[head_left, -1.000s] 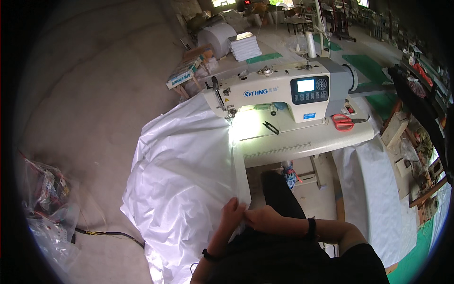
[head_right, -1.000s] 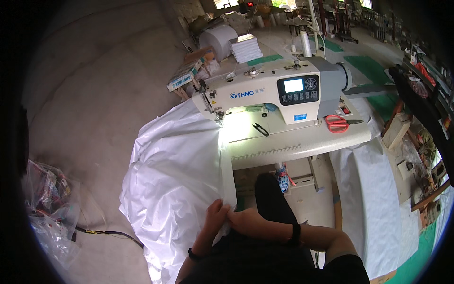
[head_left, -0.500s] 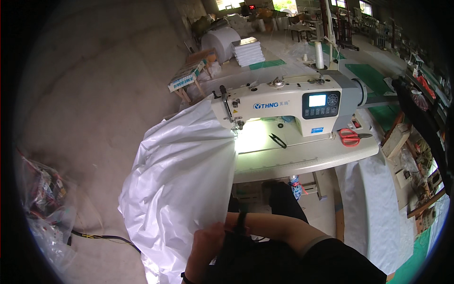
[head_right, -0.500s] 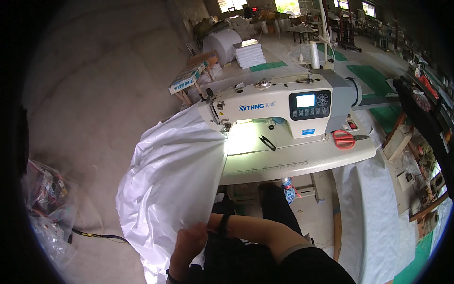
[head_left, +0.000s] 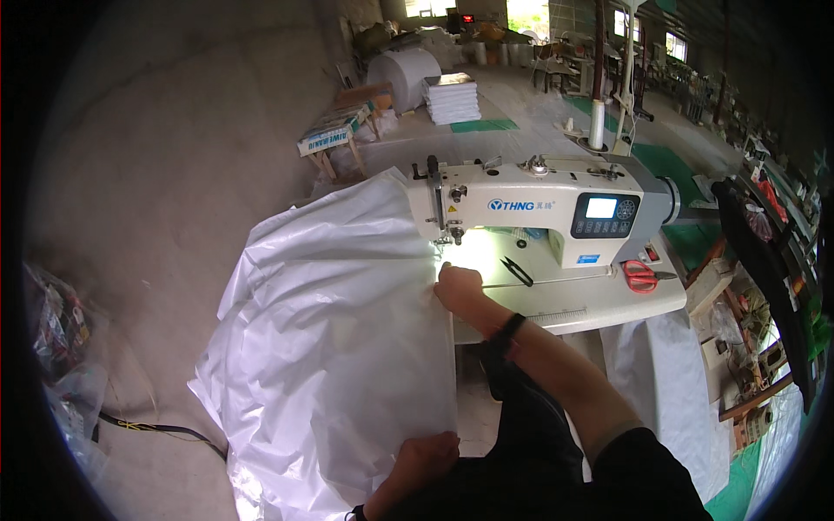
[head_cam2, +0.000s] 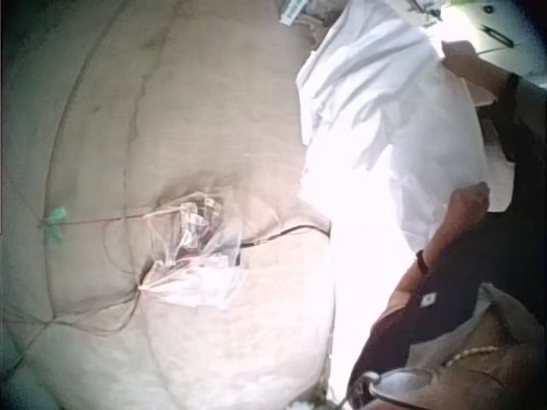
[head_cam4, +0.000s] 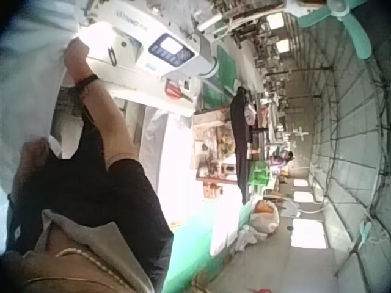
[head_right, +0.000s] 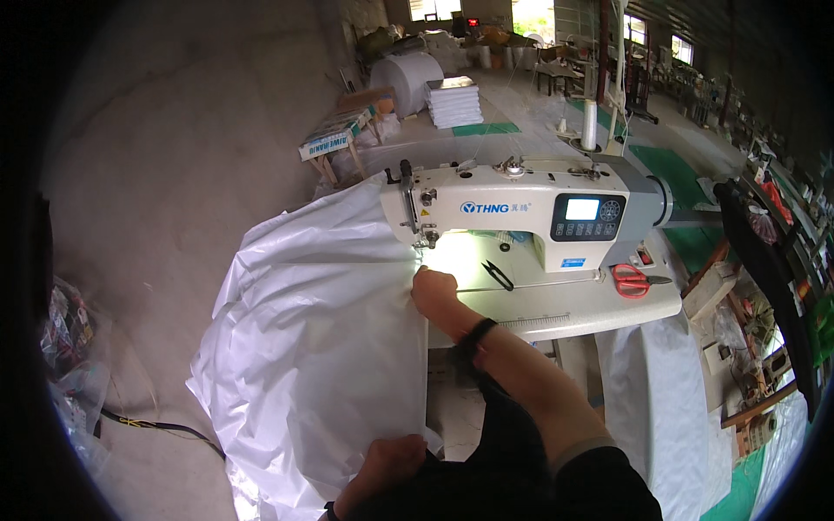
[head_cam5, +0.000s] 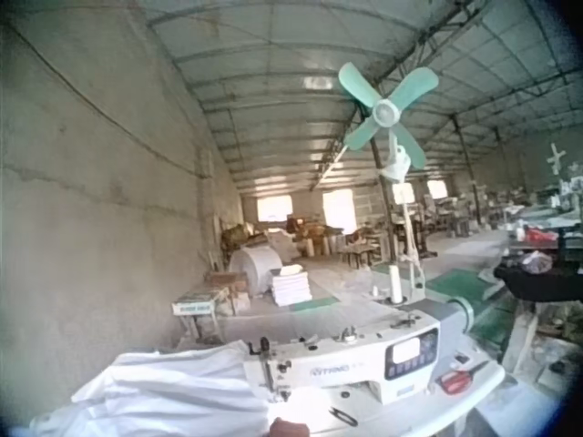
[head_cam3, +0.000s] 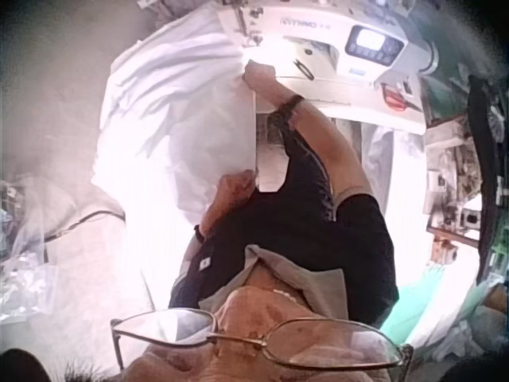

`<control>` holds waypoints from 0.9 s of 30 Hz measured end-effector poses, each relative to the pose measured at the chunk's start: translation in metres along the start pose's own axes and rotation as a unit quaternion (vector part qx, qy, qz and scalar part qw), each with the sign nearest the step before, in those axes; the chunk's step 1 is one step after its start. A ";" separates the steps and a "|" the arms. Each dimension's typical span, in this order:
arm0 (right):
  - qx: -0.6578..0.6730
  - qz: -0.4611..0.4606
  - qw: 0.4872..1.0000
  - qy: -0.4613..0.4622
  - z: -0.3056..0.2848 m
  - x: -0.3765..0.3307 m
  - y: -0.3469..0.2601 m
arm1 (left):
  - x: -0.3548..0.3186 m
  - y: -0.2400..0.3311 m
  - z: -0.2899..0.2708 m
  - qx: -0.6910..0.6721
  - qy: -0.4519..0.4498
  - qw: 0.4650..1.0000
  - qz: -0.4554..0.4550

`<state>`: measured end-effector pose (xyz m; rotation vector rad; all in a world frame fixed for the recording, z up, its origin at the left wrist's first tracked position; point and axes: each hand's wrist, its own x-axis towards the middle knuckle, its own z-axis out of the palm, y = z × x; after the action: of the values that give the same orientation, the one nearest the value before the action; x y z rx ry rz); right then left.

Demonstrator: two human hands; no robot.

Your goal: The recorder uses an industrial sewing machine to stitch together large sheets of white plastic material for bag manufacturing.

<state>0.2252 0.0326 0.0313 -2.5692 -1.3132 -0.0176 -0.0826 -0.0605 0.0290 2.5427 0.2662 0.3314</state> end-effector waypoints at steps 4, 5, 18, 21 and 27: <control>-0.097 -0.023 0.994 -0.039 0.015 0.026 -0.015 | -0.003 0.002 -0.006 0.008 0.001 1.000 -0.017; -0.081 -0.032 0.996 -0.030 0.017 0.023 -0.016 | -0.004 0.002 -0.007 0.007 0.009 1.000 -0.026; 0.024 0.023 0.999 0.009 0.017 -0.088 -0.032 | 0.037 -0.018 -0.006 0.000 0.079 0.993 -0.090; 0.051 0.023 0.998 0.011 0.018 -0.094 -0.033 | 0.052 -0.026 -0.004 0.006 0.063 0.994 -0.087; 0.041 0.027 0.999 0.001 0.018 -0.082 -0.031 | 0.084 -0.041 0.001 -0.029 0.047 0.989 -0.135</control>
<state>0.1496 -0.0108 0.0103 -2.5345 -1.2182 0.0431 -0.0071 -0.0052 0.0207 2.3985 0.6218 0.3467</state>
